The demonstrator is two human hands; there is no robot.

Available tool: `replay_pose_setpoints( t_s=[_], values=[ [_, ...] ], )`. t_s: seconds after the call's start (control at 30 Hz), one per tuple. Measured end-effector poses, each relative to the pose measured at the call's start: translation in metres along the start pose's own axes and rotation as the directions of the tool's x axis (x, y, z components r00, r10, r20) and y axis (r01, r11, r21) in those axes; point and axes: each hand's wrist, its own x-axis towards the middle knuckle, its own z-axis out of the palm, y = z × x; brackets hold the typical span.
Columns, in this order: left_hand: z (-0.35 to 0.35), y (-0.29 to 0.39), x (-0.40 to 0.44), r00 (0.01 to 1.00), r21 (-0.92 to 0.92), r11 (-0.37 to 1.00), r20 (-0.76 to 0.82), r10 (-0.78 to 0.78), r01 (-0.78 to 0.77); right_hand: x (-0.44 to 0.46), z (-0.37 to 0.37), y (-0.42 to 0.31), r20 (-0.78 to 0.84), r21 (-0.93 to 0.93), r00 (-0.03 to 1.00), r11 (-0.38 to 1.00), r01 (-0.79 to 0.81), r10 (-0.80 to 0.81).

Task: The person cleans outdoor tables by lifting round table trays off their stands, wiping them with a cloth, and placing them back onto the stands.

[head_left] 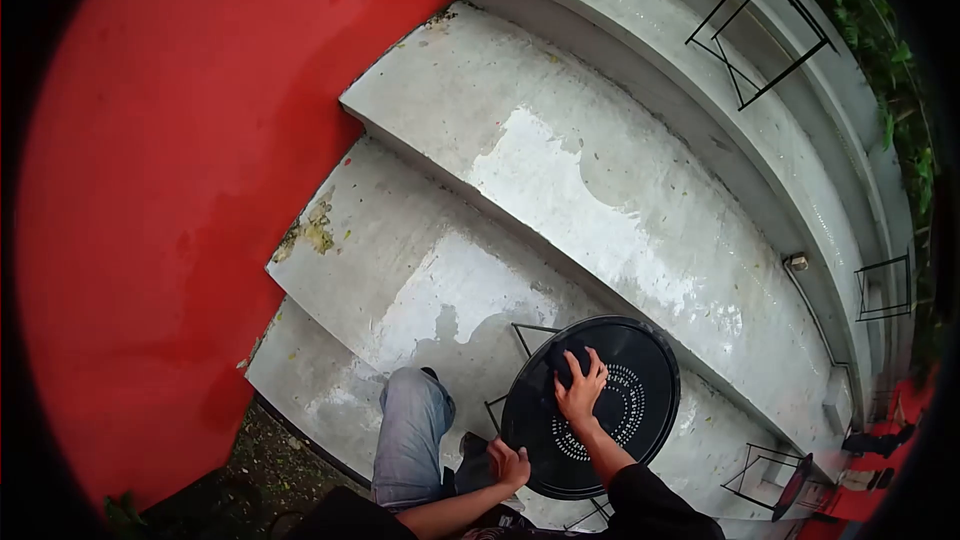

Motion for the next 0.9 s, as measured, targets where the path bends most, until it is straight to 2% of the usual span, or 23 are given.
replay_pose_setpoints(
  t_s=[0.1,0.13,0.17,0.2,0.27,0.33,0.37,0.43,0.53,0.6,0.67,0.7,0.8,0.9],
  values=[
    [-0.056,0.011,0.045,0.951,-0.083,0.982,0.247,0.186,-0.171,0.012,-0.019,-0.008,0.14,-0.03,0.986,0.996,-0.089,0.092],
    [-0.087,0.022,0.069,0.911,-0.027,0.964,0.319,0.26,-0.266,0.015,-0.021,-0.01,0.179,-0.036,0.976,0.993,-0.116,0.121],
    [-0.128,0.038,0.09,0.862,-0.26,0.965,0.479,0.165,-0.04,0.02,-0.022,-0.014,0.234,-0.109,0.953,0.979,-0.17,0.191],
    [-0.172,0.055,0.111,0.762,-0.429,0.877,0.636,0.122,0.217,0.032,-0.03,-0.024,0.287,-0.159,0.914,0.956,-0.248,0.285],
    [-0.251,0.062,0.14,0.849,-0.487,0.864,0.504,0.161,0.125,0.051,-0.046,-0.048,0.387,-0.263,0.798,0.885,-0.385,0.462],
    [-0.32,0.043,0.16,0.957,-0.485,0.874,0.238,0.165,-0.031,0.061,-0.036,-0.036,0.504,-0.245,0.666,0.83,-0.501,0.55],
    [-0.357,0.036,0.158,0.981,-0.491,0.871,0.17,0.09,0.005,0.057,-0.031,-0.028,0.56,-0.242,0.59,0.796,-0.555,0.581],
    [-0.424,0.023,0.157,0.998,-0.524,0.849,0.057,-0.038,0.062,0.042,-0.04,-0.028,0.61,-0.173,0.578,0.803,-0.571,0.542],
    [-0.484,-0.003,0.137,0.986,-0.551,0.825,-0.03,-0.167,0.123,0.014,-0.091,-0.056,0.538,-0.119,0.566,0.721,-0.682,0.625],
    [-0.502,-0.011,0.129,0.976,-0.587,0.794,-0.032,-0.216,0.157,-0.012,-0.11,-0.059,0.507,-0.067,0.551,0.668,-0.741,0.663],
    [-0.503,-0.009,0.129,0.969,-0.563,0.798,0.018,-0.248,0.215,-0.02,-0.165,-0.094,0.489,-0.002,0.48,0.551,-0.834,0.728],
    [-0.501,0.001,0.135,0.964,-0.551,0.799,0.042,-0.263,0.242,-0.033,-0.153,-0.081,0.475,0.013,0.474,0.532,-0.846,0.741],
    [-0.477,0.039,0.157,0.97,-0.553,0.797,0.108,-0.219,0.242,-0.056,-0.148,-0.074,0.447,0.025,0.428,0.467,-0.884,0.786],
    [-0.453,0.105,0.191,0.98,-0.506,0.846,0.181,-0.084,0.166,-0.057,-0.143,-0.079,0.444,0.027,0.35,0.378,-0.925,0.825]
  ],
)
